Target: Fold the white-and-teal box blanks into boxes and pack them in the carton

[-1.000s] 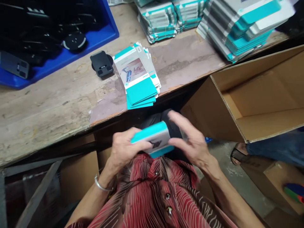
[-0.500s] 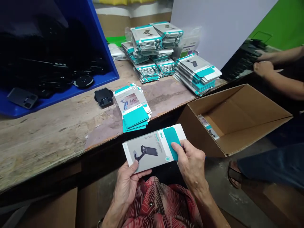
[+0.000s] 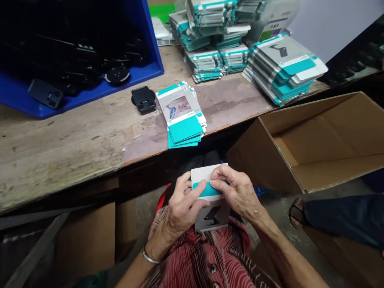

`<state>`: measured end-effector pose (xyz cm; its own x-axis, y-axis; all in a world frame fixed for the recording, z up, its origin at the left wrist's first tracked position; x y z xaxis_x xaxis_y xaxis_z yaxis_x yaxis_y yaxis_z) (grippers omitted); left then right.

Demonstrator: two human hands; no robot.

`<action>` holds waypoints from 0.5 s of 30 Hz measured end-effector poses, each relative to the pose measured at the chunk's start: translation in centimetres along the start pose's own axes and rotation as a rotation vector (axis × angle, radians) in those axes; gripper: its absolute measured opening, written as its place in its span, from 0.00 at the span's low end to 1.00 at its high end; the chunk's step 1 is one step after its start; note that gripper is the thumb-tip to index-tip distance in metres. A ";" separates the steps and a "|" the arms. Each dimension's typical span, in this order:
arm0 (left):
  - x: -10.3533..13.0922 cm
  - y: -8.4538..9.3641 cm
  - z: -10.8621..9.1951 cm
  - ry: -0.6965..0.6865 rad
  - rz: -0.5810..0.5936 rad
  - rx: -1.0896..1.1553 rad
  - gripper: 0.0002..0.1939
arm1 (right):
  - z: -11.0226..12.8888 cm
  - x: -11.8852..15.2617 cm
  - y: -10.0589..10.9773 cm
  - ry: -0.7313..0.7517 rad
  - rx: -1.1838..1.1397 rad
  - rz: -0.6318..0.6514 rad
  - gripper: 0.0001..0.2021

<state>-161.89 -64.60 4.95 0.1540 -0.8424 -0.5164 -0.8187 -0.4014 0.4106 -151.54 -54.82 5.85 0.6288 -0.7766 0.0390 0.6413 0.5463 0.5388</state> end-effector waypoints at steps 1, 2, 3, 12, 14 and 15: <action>0.2 -0.2 -0.2 0.003 0.029 0.018 0.28 | -0.1 0.2 0.0 -0.009 0.006 0.026 0.06; 0.3 -0.4 -0.4 0.013 0.060 0.034 0.28 | -0.1 0.4 0.0 -0.007 0.021 0.053 0.07; 0.3 -0.5 -0.6 0.028 0.079 0.047 0.27 | 0.0 0.6 0.0 0.014 0.043 0.074 0.07; -0.8 -1.0 -0.3 0.112 0.040 0.010 0.11 | 2.4 2.7 0.2 0.468 0.620 0.036 0.08; -0.9 -1.1 -0.2 0.126 0.040 -0.025 0.10 | 2.4 2.8 -0.1 0.491 0.739 0.037 0.11; -0.9 -1.2 -0.1 0.134 0.043 -0.036 0.09 | 2.4 2.9 -0.2 0.495 0.765 0.044 0.12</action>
Point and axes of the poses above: each hand's wrist, its own x-axis away from the middle knuckle, its own y-axis out of the back of the hand, z = x × y, the point moved 8 cm from there along -x, towards the middle knuckle, and after that the axes turned 4 degrees about x, right-handed, at the moved point
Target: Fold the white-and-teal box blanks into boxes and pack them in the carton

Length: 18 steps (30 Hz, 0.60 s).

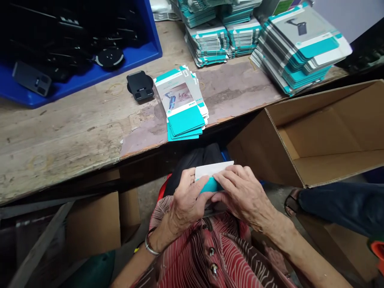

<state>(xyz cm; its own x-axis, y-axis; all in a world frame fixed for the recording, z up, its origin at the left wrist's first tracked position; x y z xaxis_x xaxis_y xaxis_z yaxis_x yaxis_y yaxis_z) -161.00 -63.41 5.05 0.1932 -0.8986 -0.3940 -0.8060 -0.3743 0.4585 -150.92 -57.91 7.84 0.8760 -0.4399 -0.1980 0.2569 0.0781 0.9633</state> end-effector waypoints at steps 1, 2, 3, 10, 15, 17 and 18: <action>0.0 -0.1 0.0 0.005 0.006 -0.008 0.10 | 0.0 0.1 -0.1 0.001 0.012 0.006 0.13; -0.1 -0.1 -0.1 0.007 0.011 -0.017 0.10 | 0.0 0.1 -0.2 -0.002 0.021 0.008 0.14; -0.1 -0.2 -0.2 0.007 0.016 -0.024 0.10 | -0.1 0.2 -0.3 -0.008 0.032 0.011 0.14; -0.2 -0.5 -0.4 0.003 -0.002 -0.077 0.12 | -0.6 -0.1 -0.5 0.006 0.007 -0.043 0.08; -0.1 -0.8 -0.2 0.001 -0.024 -0.029 0.10 | -0.5 0.0 -0.9 0.075 0.021 -0.046 0.09; -0.1 -0.8 -0.1 0.033 -0.027 -0.014 0.06 | -0.4 0.3 -1.2 0.094 -0.003 -0.062 0.08; -0.1 -0.8 0.0 0.055 -0.032 -0.013 0.03 | -0.4 0.5 -1.4 0.094 -0.028 -0.078 0.08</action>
<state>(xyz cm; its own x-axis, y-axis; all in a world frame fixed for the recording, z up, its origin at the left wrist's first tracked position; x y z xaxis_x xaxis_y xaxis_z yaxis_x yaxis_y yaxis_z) -160.37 -63.06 4.70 0.2497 -0.8972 -0.3643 -0.7919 -0.4057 0.4564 -150.68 -57.91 6.33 0.8871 -0.3598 -0.2892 0.3358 0.0729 0.9391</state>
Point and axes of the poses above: each hand's wrist, its own x-axis away from the middle knuckle, its own y-axis out of the back of the hand, z = x × y, the point moved 8 cm from there along -x, towards the middle knuckle, and after that the axes turned 4 degrees about x, right-handed, at the moved point
